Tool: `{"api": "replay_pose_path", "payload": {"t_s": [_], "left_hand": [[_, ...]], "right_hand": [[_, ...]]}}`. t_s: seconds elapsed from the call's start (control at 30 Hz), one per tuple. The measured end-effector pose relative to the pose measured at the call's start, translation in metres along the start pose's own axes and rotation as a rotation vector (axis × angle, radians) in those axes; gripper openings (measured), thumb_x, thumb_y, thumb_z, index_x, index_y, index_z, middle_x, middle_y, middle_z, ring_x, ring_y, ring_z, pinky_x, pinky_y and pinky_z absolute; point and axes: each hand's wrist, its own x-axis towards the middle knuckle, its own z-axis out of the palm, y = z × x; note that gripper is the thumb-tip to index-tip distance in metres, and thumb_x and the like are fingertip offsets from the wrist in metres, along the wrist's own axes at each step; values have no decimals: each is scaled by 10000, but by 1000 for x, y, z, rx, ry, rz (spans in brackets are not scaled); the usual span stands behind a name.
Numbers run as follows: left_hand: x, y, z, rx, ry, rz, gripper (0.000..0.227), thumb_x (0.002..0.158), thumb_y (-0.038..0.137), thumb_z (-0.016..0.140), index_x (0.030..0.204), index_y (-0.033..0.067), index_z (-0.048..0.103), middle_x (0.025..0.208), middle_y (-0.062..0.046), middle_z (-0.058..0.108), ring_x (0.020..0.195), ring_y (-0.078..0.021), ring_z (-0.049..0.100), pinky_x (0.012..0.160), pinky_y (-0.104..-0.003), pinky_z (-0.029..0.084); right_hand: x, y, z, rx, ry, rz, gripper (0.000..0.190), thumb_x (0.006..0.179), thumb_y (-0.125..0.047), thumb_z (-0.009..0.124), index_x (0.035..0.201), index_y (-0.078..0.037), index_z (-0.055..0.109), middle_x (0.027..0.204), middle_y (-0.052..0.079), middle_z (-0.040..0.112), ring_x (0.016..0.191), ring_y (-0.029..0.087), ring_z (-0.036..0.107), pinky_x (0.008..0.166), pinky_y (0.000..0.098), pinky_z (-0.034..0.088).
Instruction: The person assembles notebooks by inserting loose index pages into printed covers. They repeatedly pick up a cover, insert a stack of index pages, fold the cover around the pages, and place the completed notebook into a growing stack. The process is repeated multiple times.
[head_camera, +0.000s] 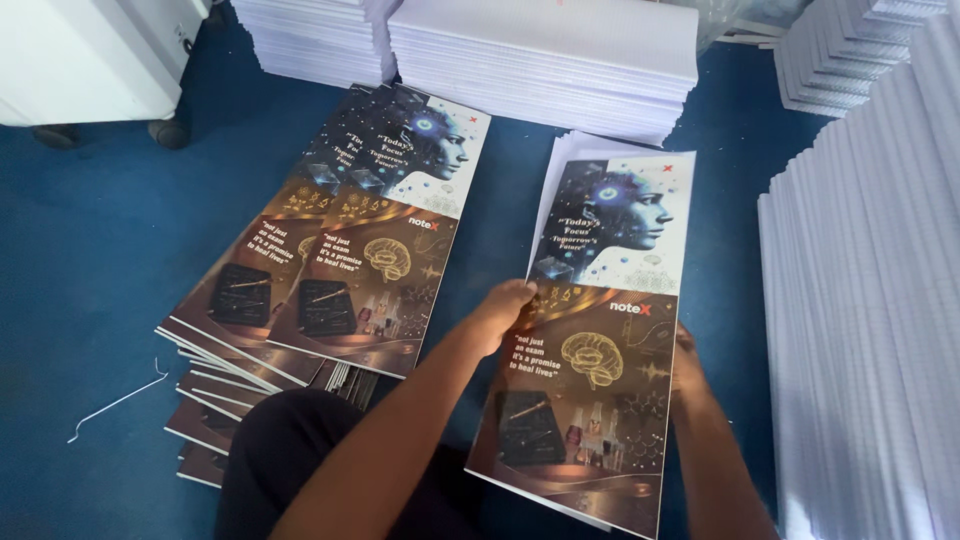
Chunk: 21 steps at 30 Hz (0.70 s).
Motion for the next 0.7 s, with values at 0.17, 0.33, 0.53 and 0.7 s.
{"api": "replay_pose_path", "payload": {"t_s": [0.17,0.33,0.53,0.7], "left_hand": [[7,-18,1,20,4,29,205,1054,214,531,1084,45,642,876,-70,649,733,-191,590,675,-365,505],[11,-24,8,158,113,-28,263,1042,217,518,1212,65,650,980,-83,704,833,-193,668,756,-359,558],[-4,-12,16,73,94,79,324,1040,203,514,1311,82,644,1086,-100,721,901,-185,681,787,-362,564],[-15,10,22,-3,92,34,378,1048,204,477,1411,152,569,1123,-85,712,932,-180,678,805,-365,566]], "right_hand": [[5,17,-13,45,-127,102,361,929,-199,673,1265,-74,632,1027,110,721,779,207,721,590,350,603],[10,19,-13,-189,-22,178,380,918,-165,655,1288,-79,631,1026,133,715,785,238,713,597,381,597],[0,-1,4,-234,-80,-101,381,923,-170,700,1295,-111,647,1079,106,718,860,195,704,660,351,593],[-17,-15,20,-127,-10,-5,352,921,-134,718,1270,-128,676,1039,56,737,830,137,711,625,292,591]]}}
